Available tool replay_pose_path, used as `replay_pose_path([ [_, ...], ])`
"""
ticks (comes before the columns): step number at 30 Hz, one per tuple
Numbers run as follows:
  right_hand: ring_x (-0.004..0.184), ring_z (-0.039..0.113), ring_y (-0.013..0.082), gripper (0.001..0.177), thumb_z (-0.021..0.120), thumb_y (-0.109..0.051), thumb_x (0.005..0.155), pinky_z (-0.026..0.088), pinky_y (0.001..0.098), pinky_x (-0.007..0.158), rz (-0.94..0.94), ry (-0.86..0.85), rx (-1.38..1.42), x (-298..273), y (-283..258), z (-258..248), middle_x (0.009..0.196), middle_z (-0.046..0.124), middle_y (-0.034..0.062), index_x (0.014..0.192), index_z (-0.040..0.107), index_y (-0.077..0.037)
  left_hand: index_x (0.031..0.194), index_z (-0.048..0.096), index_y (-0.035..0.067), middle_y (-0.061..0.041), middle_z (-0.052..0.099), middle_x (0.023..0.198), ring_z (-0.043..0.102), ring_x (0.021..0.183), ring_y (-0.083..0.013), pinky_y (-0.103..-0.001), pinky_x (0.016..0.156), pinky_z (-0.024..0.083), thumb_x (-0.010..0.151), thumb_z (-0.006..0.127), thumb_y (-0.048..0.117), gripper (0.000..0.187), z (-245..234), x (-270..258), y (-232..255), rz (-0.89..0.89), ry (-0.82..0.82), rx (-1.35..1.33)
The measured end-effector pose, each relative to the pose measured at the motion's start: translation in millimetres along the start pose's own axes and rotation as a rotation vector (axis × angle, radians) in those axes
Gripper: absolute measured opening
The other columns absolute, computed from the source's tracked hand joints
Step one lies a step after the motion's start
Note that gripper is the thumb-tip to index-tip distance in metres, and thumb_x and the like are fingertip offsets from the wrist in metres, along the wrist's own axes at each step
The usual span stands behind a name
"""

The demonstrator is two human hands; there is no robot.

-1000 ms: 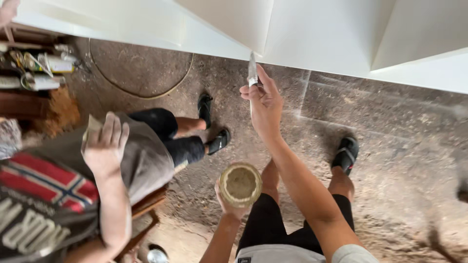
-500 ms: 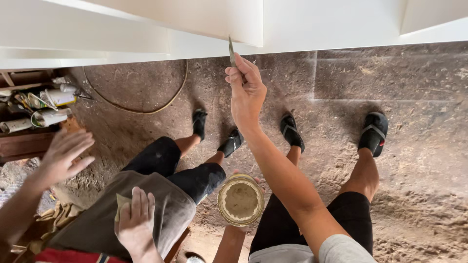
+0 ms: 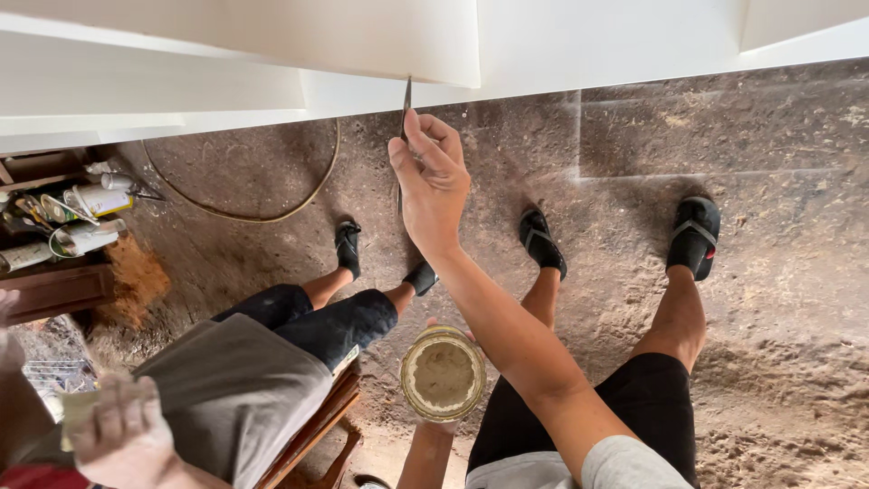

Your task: The person applies a substance from a can to the edges and corners of a white shelving unit using a small putty knife.

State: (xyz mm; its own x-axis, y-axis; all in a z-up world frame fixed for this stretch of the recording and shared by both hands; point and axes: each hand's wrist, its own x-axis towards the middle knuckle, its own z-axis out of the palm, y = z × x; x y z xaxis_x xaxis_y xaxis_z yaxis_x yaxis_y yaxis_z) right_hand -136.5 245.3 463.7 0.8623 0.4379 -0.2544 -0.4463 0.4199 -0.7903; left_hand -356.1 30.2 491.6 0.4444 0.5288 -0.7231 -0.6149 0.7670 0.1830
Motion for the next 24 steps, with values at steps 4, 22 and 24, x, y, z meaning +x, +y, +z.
replay_pose_path([
  [4, 0.105, 0.059, 0.0054, 0.035, 0.07, 0.001, 0.104, 0.054, 0.0219, 0.084, 0.037, -0.015, 0.197, 1.8, -2.0, -3.2, 0.139, 0.055, 0.0044, 0.139, 0.066, -0.003, 0.151, 0.046, 0.019, -0.015, 0.057, 0.143, 0.053, 0.134, -0.0342, -0.054, 0.106, 0.052, 0.095, 0.052, 0.057, 0.068, 1.4, 4.4, 4.4, -0.005, -0.015, 0.005],
  [22, 0.101, 0.06, 0.0065, 0.04, 0.07, -0.002, 0.105, 0.057, 0.023, 0.083, 0.042, -0.05, 0.182, 4.2, -13.5, 2.5, 0.14, 0.056, 0.0075, 0.144, 0.062, -0.003, 0.154, 0.041, 0.02, -0.018, 0.056, 0.143, 0.052, 0.135, -0.0363, -0.054, 0.107, 0.053, 0.097, 0.056, 0.055, 0.069, 7.6, 14.1, 17.8, -0.028, -0.072, 0.011],
  [24, 0.099, 0.061, 0.0065, 0.039, 0.07, -0.003, 0.104, 0.058, 0.0223, 0.082, 0.032, -0.051, 0.177, 3.5, -13.8, -0.1, 0.14, 0.056, 0.0074, 0.142, 0.063, -0.005, 0.155, 0.041, 0.021, -0.018, 0.056, 0.143, 0.052, 0.136, -0.0366, -0.054, 0.107, 0.053, 0.097, 0.056, 0.055, 0.069, 8.7, 14.4, 17.5, -0.031, -0.074, 0.014],
])
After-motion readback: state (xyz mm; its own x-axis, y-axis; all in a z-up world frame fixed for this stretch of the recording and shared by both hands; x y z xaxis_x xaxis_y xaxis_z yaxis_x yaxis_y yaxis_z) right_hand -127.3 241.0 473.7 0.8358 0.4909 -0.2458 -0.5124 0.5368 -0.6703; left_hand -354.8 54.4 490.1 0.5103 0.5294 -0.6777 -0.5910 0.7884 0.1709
